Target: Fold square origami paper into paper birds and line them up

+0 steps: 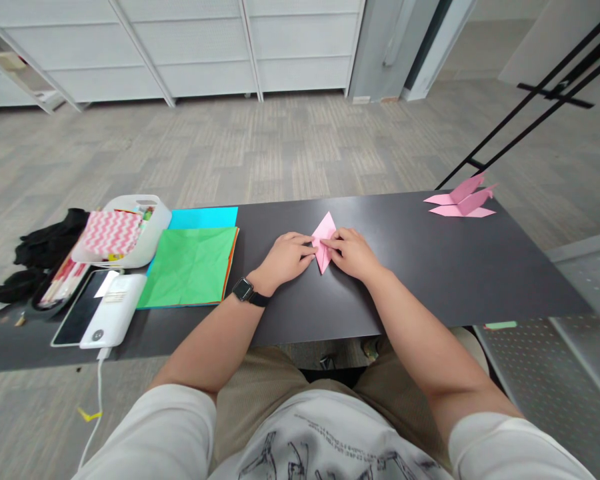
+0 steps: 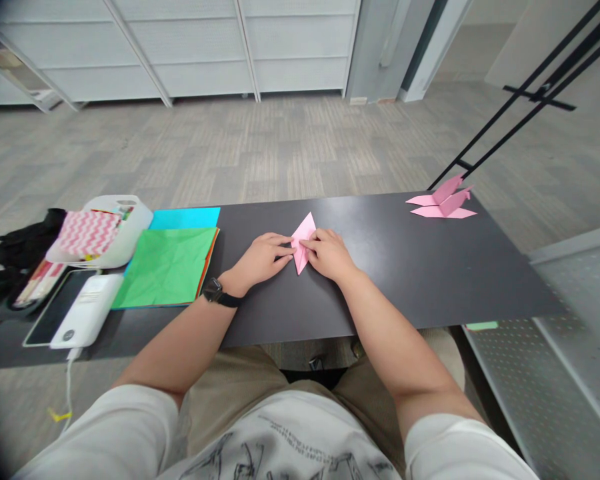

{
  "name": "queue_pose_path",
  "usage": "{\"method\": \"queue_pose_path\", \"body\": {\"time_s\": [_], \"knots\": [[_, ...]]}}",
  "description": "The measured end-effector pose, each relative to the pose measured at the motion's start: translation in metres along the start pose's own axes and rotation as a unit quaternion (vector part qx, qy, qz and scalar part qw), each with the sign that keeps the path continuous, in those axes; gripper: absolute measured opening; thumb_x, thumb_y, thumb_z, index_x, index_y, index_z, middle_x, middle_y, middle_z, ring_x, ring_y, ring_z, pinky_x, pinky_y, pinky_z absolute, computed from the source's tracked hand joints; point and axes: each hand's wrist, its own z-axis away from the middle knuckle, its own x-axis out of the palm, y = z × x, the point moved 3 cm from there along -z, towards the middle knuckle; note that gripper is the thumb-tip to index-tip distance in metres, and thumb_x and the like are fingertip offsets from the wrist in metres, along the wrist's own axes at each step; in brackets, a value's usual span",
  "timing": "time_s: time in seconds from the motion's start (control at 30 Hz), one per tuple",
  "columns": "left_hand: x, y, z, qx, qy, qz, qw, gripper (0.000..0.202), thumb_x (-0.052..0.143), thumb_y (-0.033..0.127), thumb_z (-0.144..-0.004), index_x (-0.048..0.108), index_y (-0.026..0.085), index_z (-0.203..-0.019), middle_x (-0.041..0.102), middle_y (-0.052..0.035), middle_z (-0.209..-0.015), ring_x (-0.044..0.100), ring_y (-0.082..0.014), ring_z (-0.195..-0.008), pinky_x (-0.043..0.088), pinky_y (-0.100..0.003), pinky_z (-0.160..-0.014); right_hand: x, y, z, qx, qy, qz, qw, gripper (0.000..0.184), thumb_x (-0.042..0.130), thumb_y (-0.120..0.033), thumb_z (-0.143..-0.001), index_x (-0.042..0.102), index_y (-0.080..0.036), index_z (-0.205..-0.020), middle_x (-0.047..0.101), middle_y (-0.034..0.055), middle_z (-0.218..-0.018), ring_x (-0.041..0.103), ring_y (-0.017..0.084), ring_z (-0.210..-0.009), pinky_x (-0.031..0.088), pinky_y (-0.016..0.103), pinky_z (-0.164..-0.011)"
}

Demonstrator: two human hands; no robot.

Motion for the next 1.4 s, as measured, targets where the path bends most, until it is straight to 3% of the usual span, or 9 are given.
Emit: {"method": "queue_pose_path", "body": {"time_s": [0.4,0.63,1.03,1.4], "knots": [[-0.001,0.004,0.002,-0.01,-0.014,0.009,1.0,0.035,0.062,0.036,-0.104,0.077,0.033,-0.136,0.07,-0.0042,-0.15,0.061,-0.0286,-0.135,0.043,-0.052,-0.122,0.003,0.0,0.0,-0.003,0.012,-0.009,1.0,0.039,0.064,-0.023,-0.1,0.081,-0.034,-0.133,0.068,0.0097,-0.109,0.056,0.029,-0.105,0.046,0.048,-0.098],[-0.008,0.01,0.006,-0.01,-0.042,-0.017,0.999,0.027,0.063,0.041,-0.104,0.081,0.038,-0.124,0.072,-0.0002,-0.147,0.061,-0.0316,-0.135,0.031,-0.067,-0.128,0.005,0.004,-0.002,0.01,0.007,-0.015,1.0,0.038,0.064,-0.021,-0.099,0.082,-0.033,-0.13,0.068,0.0091,-0.108,0.057,0.028,-0.105,0.045,0.047,-0.099],[-0.023,0.036,0.011,0.049,-0.083,-0.02,0.995,0.018,0.069,0.038,-0.101,0.086,0.035,-0.101,0.081,-0.0007,-0.125,0.07,-0.027,-0.118,0.037,-0.057,-0.125,0.007,0.009,-0.004,0.014,0.011,-0.036,0.999,0.039,0.065,-0.02,-0.099,0.082,-0.037,-0.13,0.067,0.0077,-0.107,0.057,0.027,-0.104,0.045,0.047,-0.1],[-0.023,0.042,0.016,0.07,-0.12,-0.05,0.989,0.018,0.074,0.04,-0.098,0.086,0.033,-0.11,0.077,-0.0059,-0.134,0.069,-0.0308,-0.125,0.041,-0.056,-0.121,0.006,0.009,-0.003,0.019,0.002,-0.041,0.999,0.04,0.064,-0.019,-0.099,0.082,-0.037,-0.13,0.067,0.0076,-0.107,0.057,0.027,-0.105,0.046,0.048,-0.102]]}}
